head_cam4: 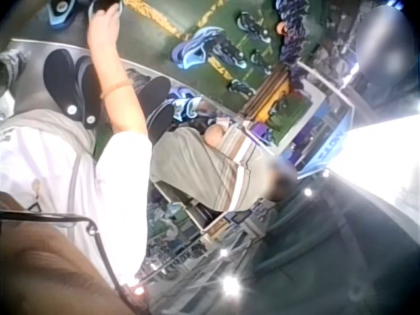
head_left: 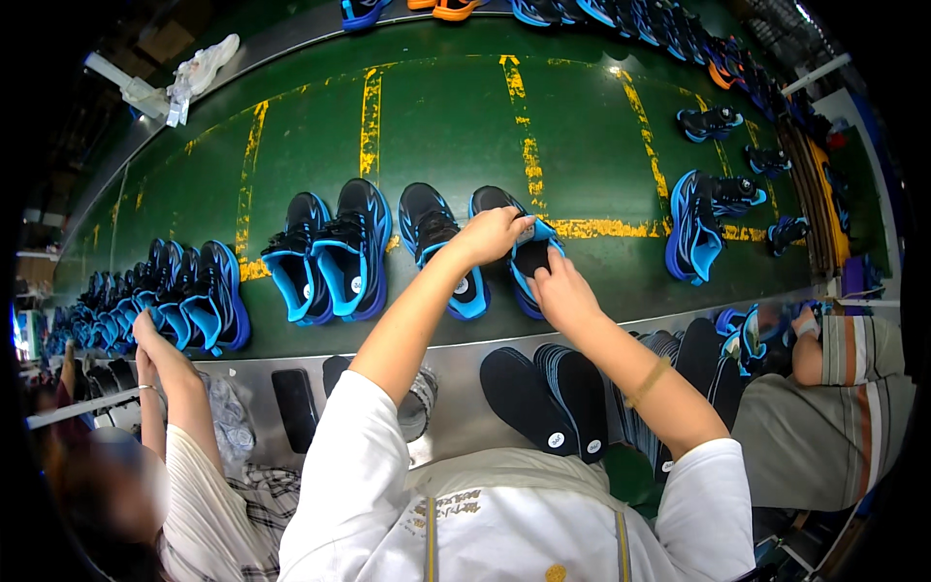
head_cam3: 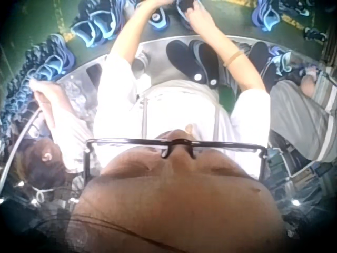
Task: The person inserts insoles into a series of blue and black shoes on a factory line, then moves a stack of insoles to a storage rack.
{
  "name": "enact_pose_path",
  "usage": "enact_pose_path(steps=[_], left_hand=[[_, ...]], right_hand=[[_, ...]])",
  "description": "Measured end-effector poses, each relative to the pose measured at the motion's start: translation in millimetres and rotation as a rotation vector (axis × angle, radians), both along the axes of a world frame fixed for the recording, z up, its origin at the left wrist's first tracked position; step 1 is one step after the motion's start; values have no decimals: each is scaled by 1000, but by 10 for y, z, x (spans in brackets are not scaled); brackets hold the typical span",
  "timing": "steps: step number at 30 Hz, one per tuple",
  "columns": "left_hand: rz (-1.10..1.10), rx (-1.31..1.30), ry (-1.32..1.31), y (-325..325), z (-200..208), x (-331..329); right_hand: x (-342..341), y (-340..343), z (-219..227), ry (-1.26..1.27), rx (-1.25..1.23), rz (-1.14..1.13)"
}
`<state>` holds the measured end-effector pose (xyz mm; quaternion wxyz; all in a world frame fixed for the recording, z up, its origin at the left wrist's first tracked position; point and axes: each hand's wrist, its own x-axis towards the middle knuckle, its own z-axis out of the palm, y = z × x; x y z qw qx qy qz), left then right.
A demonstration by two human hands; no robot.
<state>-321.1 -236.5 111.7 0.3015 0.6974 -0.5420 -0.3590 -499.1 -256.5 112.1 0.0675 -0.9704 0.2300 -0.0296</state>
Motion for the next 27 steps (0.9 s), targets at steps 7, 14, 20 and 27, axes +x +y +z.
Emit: enact_pose_path(steps=[7, 14, 20, 27], left_hand=[[270, 65, 81, 18, 32, -158], [235, 56, 46, 35, -49, -141], [193, 108, -12, 49, -3, -179], [135, 142, -78, 74, -49, -183]], right_hand=[[106, -147, 299, 437, 321, -149], [136, -124, -105, 200, 166, -15], [280, -269, -344, 399, 123, 5], [363, -265, -253, 947, 133, 131]])
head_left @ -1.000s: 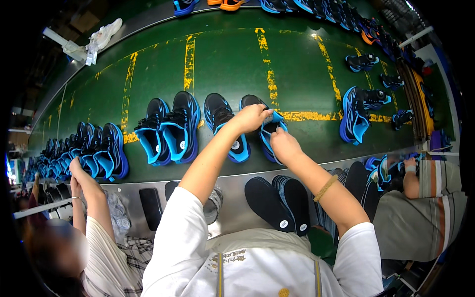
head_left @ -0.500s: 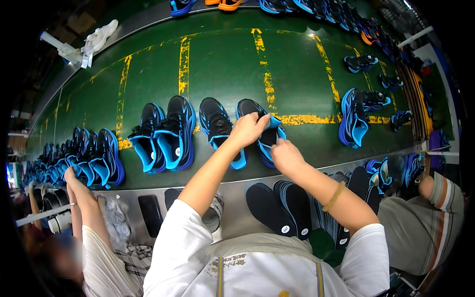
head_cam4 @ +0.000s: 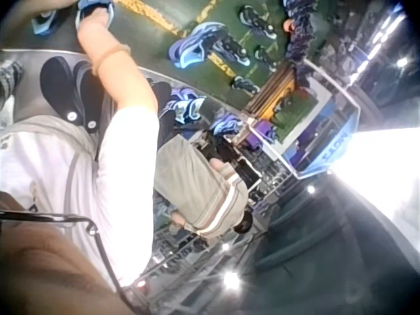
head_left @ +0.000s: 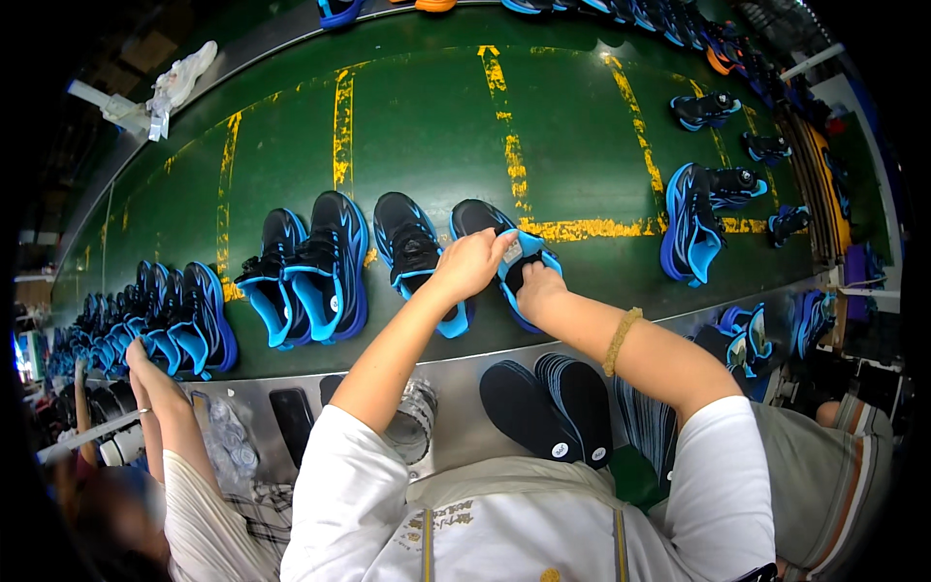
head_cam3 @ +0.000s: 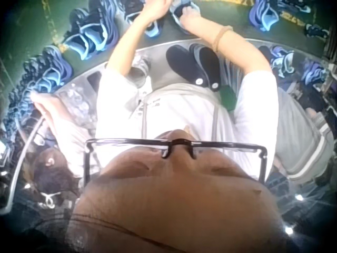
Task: The person inserts insoles into a series of blue and black shoes on a factory line, then moves a stack of insoles to a storage rack.
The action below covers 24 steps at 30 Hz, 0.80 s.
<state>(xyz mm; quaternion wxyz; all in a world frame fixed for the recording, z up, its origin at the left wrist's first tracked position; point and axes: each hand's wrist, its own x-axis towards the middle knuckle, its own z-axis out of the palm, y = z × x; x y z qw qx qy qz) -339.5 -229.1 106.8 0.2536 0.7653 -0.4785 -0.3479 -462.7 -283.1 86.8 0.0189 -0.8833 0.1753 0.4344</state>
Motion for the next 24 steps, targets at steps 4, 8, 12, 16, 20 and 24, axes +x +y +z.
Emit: enact_pose_path(steps=[4, 8, 12, 16, 20, 24], left_hand=[[-45, -6, 4, -18, 36, -30], [53, -168, 19, -52, -42, -65], [240, -439, -80, 6, -186, -66], [-34, -493, -455, -86, -160, -296], [-103, -422, -669, -12, -105, -345], [-157, -403, -838, 164, -84, -477]], right_hand=[[-124, -67, -283, -68, -101, 279], [-240, -251, -193, -138, 12, 557], [-239, -230, 424, -11, 259, 446], [-409, -50, 211, -52, 188, 137], [-774, 179, 281, -1070, 1, -119], [-1253, 607, 62, -1146, 62, -580]])
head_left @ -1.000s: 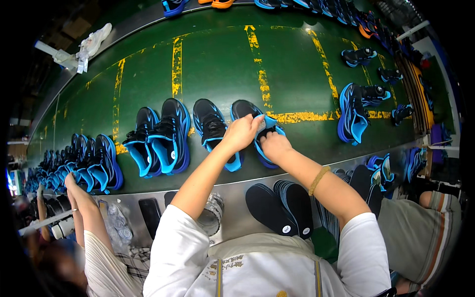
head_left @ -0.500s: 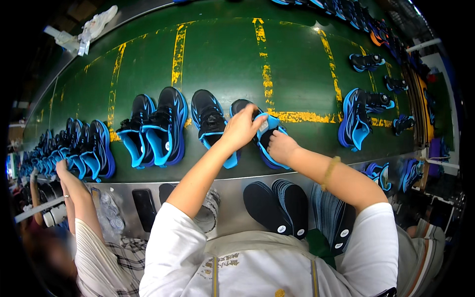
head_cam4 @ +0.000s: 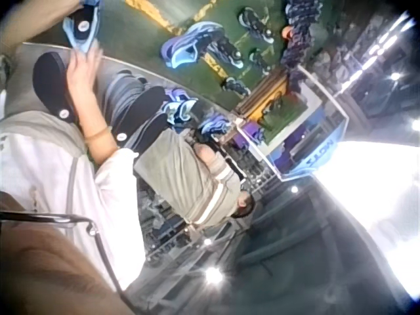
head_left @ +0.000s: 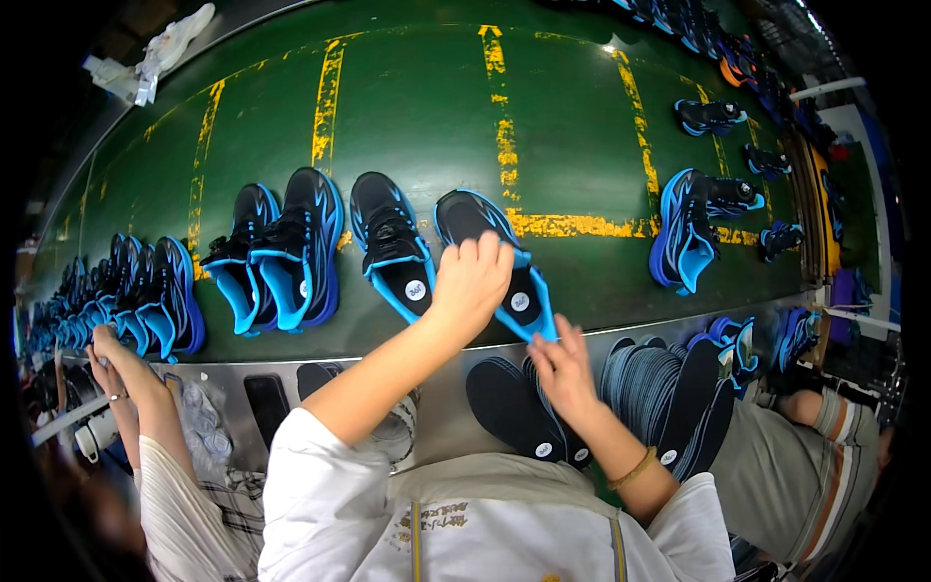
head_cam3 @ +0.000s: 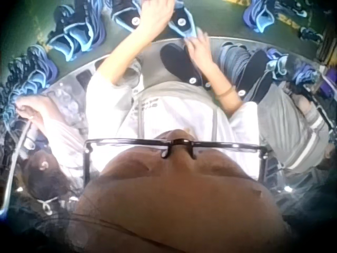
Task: The person inserts insoles into a series of blue and black shoes on a factory line, then moves a stack of insoles to a storage rack.
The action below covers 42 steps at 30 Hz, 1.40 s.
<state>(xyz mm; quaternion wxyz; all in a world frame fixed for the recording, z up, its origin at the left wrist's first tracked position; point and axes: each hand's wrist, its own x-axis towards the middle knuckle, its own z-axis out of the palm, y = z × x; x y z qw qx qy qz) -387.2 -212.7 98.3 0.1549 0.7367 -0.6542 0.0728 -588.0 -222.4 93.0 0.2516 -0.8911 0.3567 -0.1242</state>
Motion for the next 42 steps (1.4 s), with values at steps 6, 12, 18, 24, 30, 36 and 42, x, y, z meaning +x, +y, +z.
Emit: enact_pose_path(steps=[6, 12, 18, 24, 30, 36, 42], left_hand=[[-73, 32, -197, -29, -21, 338], [-119, 236, -182, -219, 99, 835], [82, 19, 1056, -213, 374, 754], [211, -472, 2180, 17, 548, 703], [16, -389, 2480, -76, 656, 435], [123, 44, 1680, -324, 532, -80], [-318, 172, 151, -505, 279, -431]], right_hand=[[262, -84, 27, -202, 200, -28], [273, -1169, 222, 209, -87, -398], [-475, -2071, 288, 965, 177, -818], [-239, -1818, 323, 988, -44, -437], [-38, -713, 348, 397, -185, 104], [-711, 331, 407, 62, -134, 170], [-1000, 743, 357, 380, -3, 201]])
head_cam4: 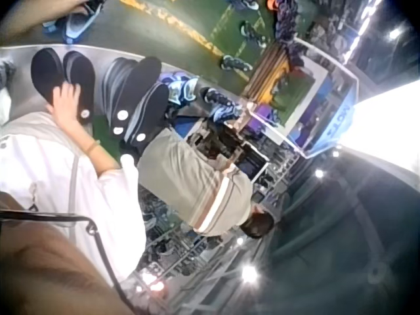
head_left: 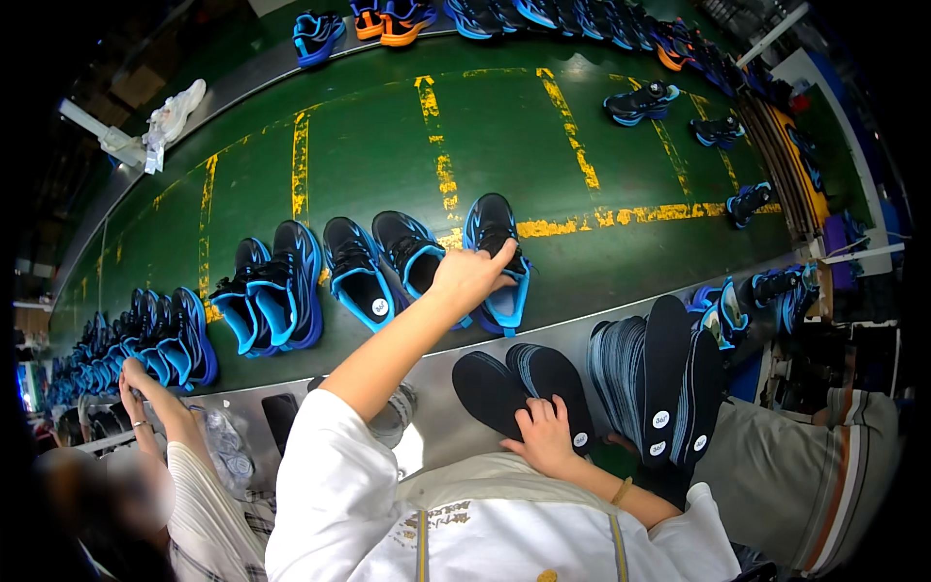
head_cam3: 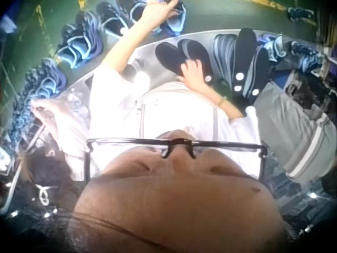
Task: The person inserts insoles into a series of blue and black shoes on a factory line, then moves a stack of insoles to a storage rack.
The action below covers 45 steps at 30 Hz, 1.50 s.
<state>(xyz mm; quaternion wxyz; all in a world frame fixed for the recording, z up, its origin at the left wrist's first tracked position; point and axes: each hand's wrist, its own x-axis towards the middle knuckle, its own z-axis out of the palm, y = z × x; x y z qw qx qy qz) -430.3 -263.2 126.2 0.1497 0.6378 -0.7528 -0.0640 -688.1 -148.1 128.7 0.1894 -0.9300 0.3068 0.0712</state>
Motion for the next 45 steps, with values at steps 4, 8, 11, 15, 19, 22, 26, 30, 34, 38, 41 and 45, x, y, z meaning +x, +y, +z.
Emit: enact_pose_path(steps=[4, 8, 11, 15, 19, 22, 26, 30, 34, 38, 41, 45], left_hand=[[190, 25, 177, -300, -67, 24], [485, 275, 499, -472, -95, 181], [540, 279, 711, -524, -207, 173], [489, 303, 740, -588, -184, 78], [583, 190, 762, -621, -376, 54], [659, 188, 845, -631, -402, 85], [772, 204, 1005, -616, -472, 48], [838, 203, 1070, -604, -481, 1], [774, 230, 1022, -651, -427, -21], [753, 28, 1073, -580, -521, 42], [685, 124, 1071, -546, -461, 102], [584, 230, 1084, -555, -468, 150]], right_hand=[[-47, -108, 300, -118, 105, 6], [208, -761, 904, -567, -175, 132], [341, -1242, 958, -518, -284, -102], [521, -1685, 510, -342, -413, 22], [913, -1743, 54, -140, -362, 9], [990, -1731, -11, -143, -311, 12], [974, -1799, -73, -219, -296, 87], [1172, -1790, -218, -84, -266, -56], [1307, -1893, -349, -22, -271, -146], [1295, -1759, -132, -58, -239, -130], [1122, -1823, 123, 104, -96, -116], [1180, -2117, 42, 209, 115, 65]])
